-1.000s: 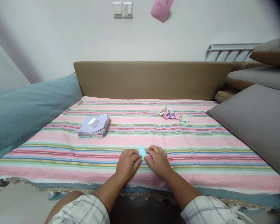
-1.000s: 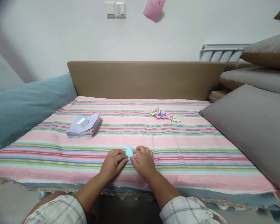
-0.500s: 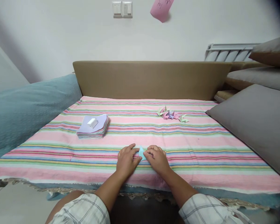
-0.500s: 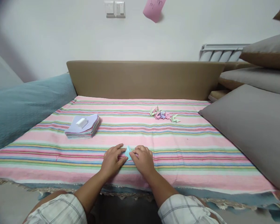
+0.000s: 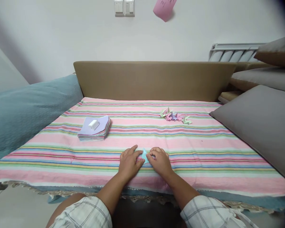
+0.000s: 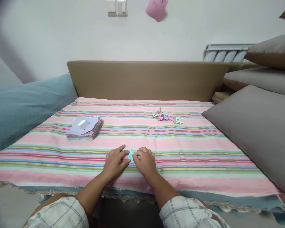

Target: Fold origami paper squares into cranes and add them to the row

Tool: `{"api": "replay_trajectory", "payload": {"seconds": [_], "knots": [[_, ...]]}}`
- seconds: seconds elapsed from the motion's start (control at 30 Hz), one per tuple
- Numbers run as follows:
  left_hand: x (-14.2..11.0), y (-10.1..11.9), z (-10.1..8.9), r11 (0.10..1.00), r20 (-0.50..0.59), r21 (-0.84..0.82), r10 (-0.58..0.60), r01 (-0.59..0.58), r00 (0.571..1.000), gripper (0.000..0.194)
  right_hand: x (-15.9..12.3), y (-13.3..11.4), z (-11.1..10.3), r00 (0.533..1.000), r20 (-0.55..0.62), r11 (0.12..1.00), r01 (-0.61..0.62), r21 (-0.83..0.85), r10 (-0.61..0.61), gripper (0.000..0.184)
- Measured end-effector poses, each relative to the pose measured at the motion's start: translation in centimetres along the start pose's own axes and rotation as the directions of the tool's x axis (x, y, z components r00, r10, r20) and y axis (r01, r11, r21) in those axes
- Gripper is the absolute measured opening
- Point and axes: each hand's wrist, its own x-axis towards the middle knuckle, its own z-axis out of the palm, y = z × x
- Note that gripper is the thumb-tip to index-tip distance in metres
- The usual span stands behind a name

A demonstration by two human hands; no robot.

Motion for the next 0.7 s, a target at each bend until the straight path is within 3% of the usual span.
{"api": "replay_trajectory", "payload": {"seconds": [0.27,0.7], "knots": [[0.32,0.42,-0.44,0.997,0.038,-0.047,-0.061,0.062,0.997,0.025,-0.01,-0.35,-0.34,0.999,0.029,1.000,-0.025,0.017,0.024,0.021],[0.55,0.49,0.08,0.995,0.044,-0.011,-0.097,0.098,0.994,0.027,0.22,-0.22,0.51,0.999,-0.029,0.997,-0.026,-0.073,0.024,0.018]]}}
